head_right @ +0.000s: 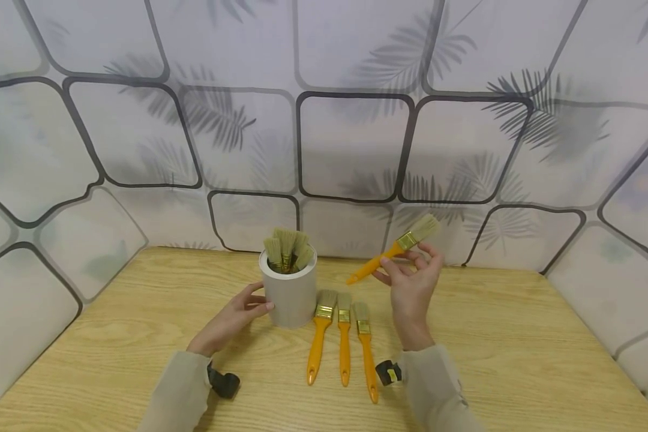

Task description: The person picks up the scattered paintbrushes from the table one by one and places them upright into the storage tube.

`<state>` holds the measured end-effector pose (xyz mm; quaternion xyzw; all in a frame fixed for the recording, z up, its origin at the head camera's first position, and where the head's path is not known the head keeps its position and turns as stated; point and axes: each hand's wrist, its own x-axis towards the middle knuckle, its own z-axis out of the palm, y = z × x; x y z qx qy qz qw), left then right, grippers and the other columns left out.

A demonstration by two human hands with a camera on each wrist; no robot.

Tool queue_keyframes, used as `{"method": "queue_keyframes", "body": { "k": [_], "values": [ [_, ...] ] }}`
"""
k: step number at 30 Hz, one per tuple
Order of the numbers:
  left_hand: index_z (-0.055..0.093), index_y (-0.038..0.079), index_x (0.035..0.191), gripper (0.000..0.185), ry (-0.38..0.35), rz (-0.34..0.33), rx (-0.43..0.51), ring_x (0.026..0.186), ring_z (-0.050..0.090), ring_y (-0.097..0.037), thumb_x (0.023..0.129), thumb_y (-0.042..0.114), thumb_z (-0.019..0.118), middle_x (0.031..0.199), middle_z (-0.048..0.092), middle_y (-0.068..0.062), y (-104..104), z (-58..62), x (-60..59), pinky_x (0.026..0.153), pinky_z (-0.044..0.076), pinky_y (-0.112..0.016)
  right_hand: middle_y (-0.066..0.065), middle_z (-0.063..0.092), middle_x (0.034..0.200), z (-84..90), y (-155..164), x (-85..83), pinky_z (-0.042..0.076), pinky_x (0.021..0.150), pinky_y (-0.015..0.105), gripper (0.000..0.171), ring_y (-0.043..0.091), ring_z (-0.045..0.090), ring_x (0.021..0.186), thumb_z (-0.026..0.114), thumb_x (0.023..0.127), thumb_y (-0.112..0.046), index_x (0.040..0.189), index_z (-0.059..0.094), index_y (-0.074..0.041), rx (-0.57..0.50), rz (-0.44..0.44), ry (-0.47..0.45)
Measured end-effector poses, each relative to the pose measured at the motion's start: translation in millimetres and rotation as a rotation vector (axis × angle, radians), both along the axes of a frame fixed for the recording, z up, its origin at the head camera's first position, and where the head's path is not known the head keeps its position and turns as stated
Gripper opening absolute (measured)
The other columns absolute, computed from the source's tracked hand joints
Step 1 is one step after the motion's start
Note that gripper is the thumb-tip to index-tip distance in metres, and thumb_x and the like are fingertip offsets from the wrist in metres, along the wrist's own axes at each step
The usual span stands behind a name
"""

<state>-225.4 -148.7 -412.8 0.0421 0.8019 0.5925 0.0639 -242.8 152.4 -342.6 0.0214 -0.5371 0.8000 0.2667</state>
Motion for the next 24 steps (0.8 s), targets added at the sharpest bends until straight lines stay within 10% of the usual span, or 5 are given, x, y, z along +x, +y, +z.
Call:
{"method": "queue_keyframes", "body": {
  "k": [24],
  "values": [
    [0.037,0.007,0.155,0.068,0.008,-0.006,0.007,0.133,0.046,-0.045,0.099,0.028,0.069,0.141,0.051,-0.024,-0.6,-1.4,-0.5,0.105,0.038,-0.066,0.010,0.053,0.099,12.0,-49.8,-3.8,0.061,0.063,0.033,0.060,0.015,0.064,0.067,0.064,0.083,0.027,0.123,0.038,-0.009,-0.092,0.010,0.146]
  ]
}}
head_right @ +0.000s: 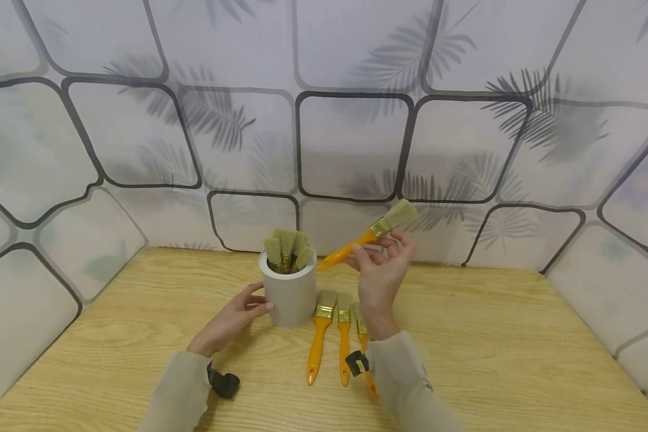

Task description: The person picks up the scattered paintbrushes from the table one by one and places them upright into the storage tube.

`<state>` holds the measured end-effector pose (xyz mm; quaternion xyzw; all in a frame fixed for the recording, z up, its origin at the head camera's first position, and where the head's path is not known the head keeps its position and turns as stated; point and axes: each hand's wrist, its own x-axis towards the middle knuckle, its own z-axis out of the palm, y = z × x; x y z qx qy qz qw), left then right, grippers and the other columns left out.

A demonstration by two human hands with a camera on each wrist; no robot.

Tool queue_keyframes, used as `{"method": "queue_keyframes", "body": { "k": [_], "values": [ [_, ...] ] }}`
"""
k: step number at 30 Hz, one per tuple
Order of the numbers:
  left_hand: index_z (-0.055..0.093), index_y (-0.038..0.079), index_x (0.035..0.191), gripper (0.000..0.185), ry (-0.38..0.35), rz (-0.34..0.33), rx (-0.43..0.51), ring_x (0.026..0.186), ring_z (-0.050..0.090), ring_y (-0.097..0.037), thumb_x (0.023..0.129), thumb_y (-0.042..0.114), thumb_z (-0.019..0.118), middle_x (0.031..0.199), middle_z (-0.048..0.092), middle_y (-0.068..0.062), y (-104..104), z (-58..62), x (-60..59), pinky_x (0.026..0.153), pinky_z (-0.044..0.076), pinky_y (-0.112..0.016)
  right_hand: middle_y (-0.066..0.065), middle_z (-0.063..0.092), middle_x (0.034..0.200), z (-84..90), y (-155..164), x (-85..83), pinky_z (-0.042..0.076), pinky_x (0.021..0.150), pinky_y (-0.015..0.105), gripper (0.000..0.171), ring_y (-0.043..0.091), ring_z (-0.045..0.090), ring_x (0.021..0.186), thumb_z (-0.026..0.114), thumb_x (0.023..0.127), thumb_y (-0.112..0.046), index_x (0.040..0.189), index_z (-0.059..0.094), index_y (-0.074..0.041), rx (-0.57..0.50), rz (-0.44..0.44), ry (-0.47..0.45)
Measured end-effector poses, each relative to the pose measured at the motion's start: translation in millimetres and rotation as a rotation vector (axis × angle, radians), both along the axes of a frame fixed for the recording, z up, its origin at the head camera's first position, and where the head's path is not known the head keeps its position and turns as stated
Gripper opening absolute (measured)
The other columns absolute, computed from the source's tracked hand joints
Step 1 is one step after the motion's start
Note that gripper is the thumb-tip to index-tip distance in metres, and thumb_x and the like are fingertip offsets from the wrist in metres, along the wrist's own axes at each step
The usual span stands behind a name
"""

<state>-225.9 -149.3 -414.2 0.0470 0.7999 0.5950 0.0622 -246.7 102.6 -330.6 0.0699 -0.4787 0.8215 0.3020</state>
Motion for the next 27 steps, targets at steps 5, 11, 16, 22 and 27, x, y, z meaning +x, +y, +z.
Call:
{"method": "queue_keyframes", "body": {
  "k": [5,11,16,22,27],
  "values": [
    [0.037,0.007,0.155,0.068,0.001,-0.001,0.004,0.133,0.046,-0.046,0.099,0.027,0.069,0.142,0.051,-0.025,0.3,-0.2,-0.4,0.105,0.038,-0.066,0.010,0.053,0.101,1.0,-13.9,-0.2,0.062,0.064,0.034,0.059,0.015,0.065,0.070,0.066,0.084,0.024,0.126,0.037,-0.008,0.066,-0.009,0.033],
    [0.037,0.006,0.155,0.068,0.002,0.001,0.005,0.133,0.045,-0.046,0.099,0.027,0.069,0.142,0.051,-0.025,0.3,-0.7,-0.5,0.105,0.038,-0.066,0.011,0.054,0.107,0.4,-28.1,-2.1,0.062,0.067,0.034,0.059,0.017,0.066,0.076,0.065,0.085,0.024,0.128,0.037,-0.006,0.140,0.004,0.099],
    [0.037,0.006,0.155,0.068,0.007,-0.001,0.000,0.133,0.046,-0.046,0.099,0.027,0.069,0.141,0.051,-0.025,0.3,-0.6,-0.1,0.105,0.038,-0.065,0.012,0.055,0.108,-0.7,-39.9,-1.9,0.061,0.068,0.033,0.060,0.024,0.066,0.082,0.063,0.083,0.026,0.129,0.039,-0.003,0.228,-0.045,0.125],
    [0.038,0.007,0.155,0.067,0.011,-0.002,-0.008,0.133,0.046,-0.046,0.099,0.028,0.069,0.141,0.051,-0.025,0.6,-0.1,-0.3,0.106,0.037,-0.065,0.020,0.056,0.110,-6.7,-51.6,-1.7,0.060,0.066,0.026,0.056,0.034,0.066,0.082,0.065,0.081,0.026,0.128,0.042,0.005,0.417,-0.127,0.183],
    [0.038,0.007,0.155,0.067,0.012,0.000,-0.008,0.133,0.046,-0.047,0.099,0.028,0.068,0.142,0.051,-0.026,0.6,0.3,0.1,0.106,0.036,-0.066,0.026,0.061,0.108,-12.0,-56.8,-2.2,0.060,0.065,0.033,0.053,0.038,0.068,0.082,0.069,0.080,0.024,0.126,0.047,0.009,0.634,-0.192,0.250]
  ]
}}
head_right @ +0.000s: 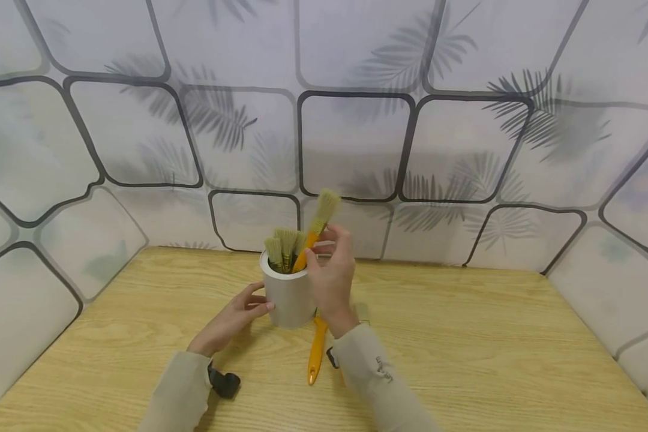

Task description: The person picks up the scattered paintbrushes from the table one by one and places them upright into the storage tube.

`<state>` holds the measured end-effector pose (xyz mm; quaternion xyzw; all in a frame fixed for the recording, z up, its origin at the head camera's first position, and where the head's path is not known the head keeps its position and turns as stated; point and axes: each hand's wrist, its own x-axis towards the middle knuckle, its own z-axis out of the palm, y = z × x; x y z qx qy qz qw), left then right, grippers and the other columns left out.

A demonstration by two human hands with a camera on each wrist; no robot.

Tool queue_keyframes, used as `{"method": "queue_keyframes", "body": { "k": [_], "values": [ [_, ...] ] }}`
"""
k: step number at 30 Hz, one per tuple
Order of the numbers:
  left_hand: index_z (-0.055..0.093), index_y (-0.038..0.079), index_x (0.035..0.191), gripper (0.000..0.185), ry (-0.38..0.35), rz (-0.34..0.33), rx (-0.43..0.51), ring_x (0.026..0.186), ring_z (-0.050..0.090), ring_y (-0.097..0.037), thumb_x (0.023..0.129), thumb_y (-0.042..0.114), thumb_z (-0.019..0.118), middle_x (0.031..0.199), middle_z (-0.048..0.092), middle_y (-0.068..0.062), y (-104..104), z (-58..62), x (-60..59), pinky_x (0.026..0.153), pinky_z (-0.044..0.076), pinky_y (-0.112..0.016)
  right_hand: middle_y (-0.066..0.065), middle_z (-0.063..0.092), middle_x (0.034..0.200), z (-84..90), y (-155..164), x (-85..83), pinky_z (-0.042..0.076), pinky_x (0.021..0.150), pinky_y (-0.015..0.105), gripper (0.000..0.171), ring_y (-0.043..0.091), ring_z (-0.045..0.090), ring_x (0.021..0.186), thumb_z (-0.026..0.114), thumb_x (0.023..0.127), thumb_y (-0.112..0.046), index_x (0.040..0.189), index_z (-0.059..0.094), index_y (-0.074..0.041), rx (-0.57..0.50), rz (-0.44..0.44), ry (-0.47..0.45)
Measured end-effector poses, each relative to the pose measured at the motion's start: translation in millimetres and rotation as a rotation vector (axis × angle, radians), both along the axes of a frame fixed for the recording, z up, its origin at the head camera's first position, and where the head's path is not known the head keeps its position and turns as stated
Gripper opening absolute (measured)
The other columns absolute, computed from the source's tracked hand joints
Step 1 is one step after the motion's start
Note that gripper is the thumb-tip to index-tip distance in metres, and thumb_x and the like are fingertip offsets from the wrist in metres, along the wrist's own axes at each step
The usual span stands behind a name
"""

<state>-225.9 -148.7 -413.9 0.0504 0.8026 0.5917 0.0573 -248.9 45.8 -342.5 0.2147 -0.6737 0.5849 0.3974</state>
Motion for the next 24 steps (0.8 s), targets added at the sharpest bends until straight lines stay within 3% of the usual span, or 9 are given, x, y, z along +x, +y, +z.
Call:
{"method": "queue_keyframes", "body": {
  "k": [6,10,16,19,24],
  "values": [
    [0.038,0.006,0.154,0.066,0.000,0.000,-0.001,0.133,0.046,-0.047,0.100,0.027,0.068,0.141,0.051,-0.026,0.2,0.8,-0.1,0.106,0.036,-0.067,0.020,0.065,0.098,-1.6,-2.7,0.1,0.061,0.061,0.040,0.036,0.032,0.070,0.079,0.073,0.082,0.017,0.113,0.057,0.007,0.213,-0.022,0.045],
    [0.037,0.005,0.154,0.066,0.000,-0.006,0.004,0.133,0.045,-0.048,0.100,0.028,0.067,0.141,0.051,-0.026,-0.1,0.9,-0.2,0.106,0.036,-0.067,0.019,0.068,0.093,1.4,-0.1,2.6,0.061,0.063,0.040,0.024,0.032,0.071,0.077,0.073,0.084,0.015,0.102,0.061,0.006,0.200,-0.013,0.054],
    [0.038,0.006,0.154,0.066,0.005,-0.007,0.005,0.133,0.045,-0.046,0.100,0.027,0.068,0.141,0.051,-0.025,0.0,0.2,-1.4,0.107,0.036,-0.065,0.020,0.069,0.092,8.8,18.4,6.1,0.061,0.066,0.042,0.017,0.035,0.071,0.079,0.069,0.084,0.017,0.098,0.064,0.008,0.157,-0.024,0.016],
    [0.038,0.006,0.154,0.065,0.006,-0.007,0.013,0.133,0.046,-0.045,0.100,0.026,0.068,0.141,0.051,-0.024,0.1,0.2,-1.9,0.107,0.037,-0.065,0.019,0.069,0.094,7.9,32.3,5.3,0.061,0.066,0.037,0.017,0.033,0.070,0.080,0.070,0.084,0.016,0.098,0.064,0.008,0.177,-0.058,-0.023],
    [0.038,0.006,0.154,0.065,0.002,-0.005,0.010,0.133,0.046,-0.045,0.100,0.027,0.068,0.141,0.052,-0.024,-0.3,0.5,-1.1,0.106,0.037,-0.065,0.020,0.069,0.092,1.1,54.0,1.2,0.054,0.062,0.017,0.017,0.035,0.070,0.075,0.071,0.083,0.016,0.096,0.064,0.008,0.209,-0.110,-0.060]
  ]
}}
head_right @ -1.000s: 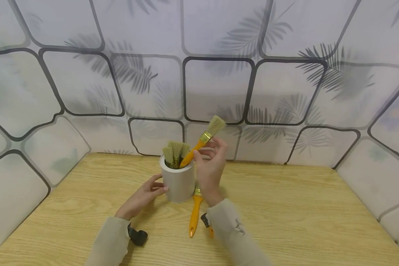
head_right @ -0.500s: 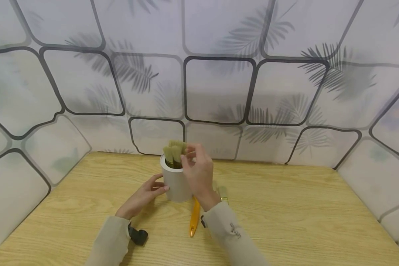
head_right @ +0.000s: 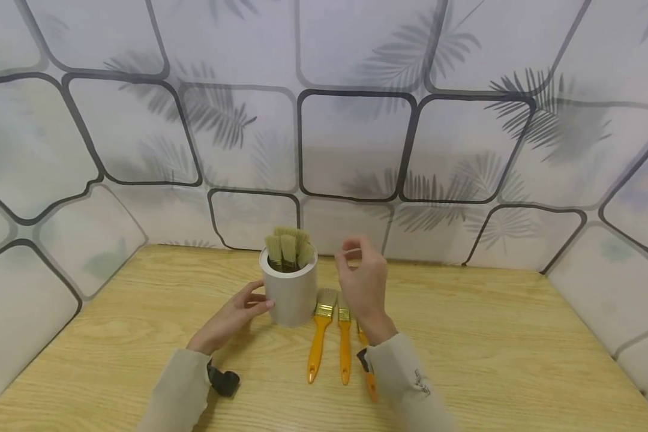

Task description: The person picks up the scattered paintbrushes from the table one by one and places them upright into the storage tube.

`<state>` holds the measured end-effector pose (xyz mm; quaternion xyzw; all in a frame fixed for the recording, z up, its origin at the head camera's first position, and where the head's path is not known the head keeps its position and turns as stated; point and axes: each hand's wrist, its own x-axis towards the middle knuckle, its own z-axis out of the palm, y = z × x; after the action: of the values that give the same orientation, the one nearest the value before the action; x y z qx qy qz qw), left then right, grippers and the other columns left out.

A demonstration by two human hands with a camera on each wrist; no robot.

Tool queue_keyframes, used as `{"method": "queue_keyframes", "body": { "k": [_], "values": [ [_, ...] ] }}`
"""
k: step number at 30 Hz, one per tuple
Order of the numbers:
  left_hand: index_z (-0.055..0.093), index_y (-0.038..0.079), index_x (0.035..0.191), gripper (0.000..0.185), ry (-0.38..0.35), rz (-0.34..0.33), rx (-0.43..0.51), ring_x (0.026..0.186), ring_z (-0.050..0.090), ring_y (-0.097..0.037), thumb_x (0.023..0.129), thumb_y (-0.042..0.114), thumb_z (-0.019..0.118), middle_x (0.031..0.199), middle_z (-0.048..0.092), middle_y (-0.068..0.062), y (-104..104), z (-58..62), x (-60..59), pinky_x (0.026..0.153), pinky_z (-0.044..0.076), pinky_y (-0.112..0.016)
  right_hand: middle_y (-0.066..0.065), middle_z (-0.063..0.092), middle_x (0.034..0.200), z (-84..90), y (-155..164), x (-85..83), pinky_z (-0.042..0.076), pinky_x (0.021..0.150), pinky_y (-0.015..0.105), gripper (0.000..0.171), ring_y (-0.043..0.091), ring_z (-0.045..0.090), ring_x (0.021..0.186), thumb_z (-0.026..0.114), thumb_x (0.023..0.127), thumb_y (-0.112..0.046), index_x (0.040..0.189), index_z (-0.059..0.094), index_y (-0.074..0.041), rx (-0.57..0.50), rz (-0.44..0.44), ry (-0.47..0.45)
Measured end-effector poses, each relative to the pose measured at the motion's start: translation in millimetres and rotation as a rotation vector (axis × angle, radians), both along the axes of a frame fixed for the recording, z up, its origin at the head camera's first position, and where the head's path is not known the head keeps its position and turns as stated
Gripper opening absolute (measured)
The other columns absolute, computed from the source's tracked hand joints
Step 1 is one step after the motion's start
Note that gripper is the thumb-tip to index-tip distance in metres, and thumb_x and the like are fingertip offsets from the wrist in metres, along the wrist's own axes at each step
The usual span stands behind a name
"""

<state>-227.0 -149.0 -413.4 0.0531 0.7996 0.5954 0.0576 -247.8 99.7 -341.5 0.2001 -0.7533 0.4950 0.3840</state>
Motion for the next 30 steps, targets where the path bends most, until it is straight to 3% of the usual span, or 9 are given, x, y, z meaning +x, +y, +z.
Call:
{"method": "queue_keyframes", "body": {
  "k": [5,12,20,30],
  "values": [
    [0.038,0.007,0.155,0.066,-0.002,0.002,-0.015,0.133,0.046,-0.045,0.099,0.029,0.068,0.142,0.051,-0.024,-1.3,0.4,0.9,0.106,0.037,-0.065,0.023,0.068,0.090,-5.4,17.8,-1.1,0.049,0.060,0.010,0.017,0.038,0.069,0.075,0.071,0.083,0.017,0.096,0.064,0.010,0.009,-0.032,-0.042],
    [0.038,0.007,0.155,0.067,-0.008,0.002,-0.018,0.134,0.046,-0.045,0.099,0.029,0.068,0.142,0.051,-0.024,-1.5,0.9,0.3,0.107,0.036,-0.064,0.021,0.068,0.092,-6.0,37.5,6.0,0.048,0.059,0.012,0.017,0.037,0.068,0.078,0.073,0.084,0.012,0.098,0.064,0.007,0.039,-0.087,-0.188],
    [0.038,0.008,0.155,0.067,-0.012,0.003,-0.024,0.134,0.045,-0.045,0.099,0.029,0.068,0.142,0.051,-0.024,-0.6,0.2,-0.6,0.107,0.035,-0.066,0.023,0.066,0.099,-6.1,54.4,12.7,0.053,0.059,0.015,0.018,0.039,0.068,0.082,0.071,0.088,0.008,0.103,0.061,0.007,0.071,-0.066,-0.351],
    [0.037,0.007,0.155,0.067,-0.017,0.005,-0.020,0.135,0.045,-0.045,0.099,0.028,0.068,0.143,0.050,-0.024,0.2,-0.4,-0.6,0.107,0.035,-0.066,0.027,0.063,0.105,-8.6,72.1,18.8,0.061,0.062,0.035,0.034,0.037,0.068,0.082,0.068,0.093,0.004,0.125,0.059,0.010,0.167,0.011,-0.511]
  ]
}}
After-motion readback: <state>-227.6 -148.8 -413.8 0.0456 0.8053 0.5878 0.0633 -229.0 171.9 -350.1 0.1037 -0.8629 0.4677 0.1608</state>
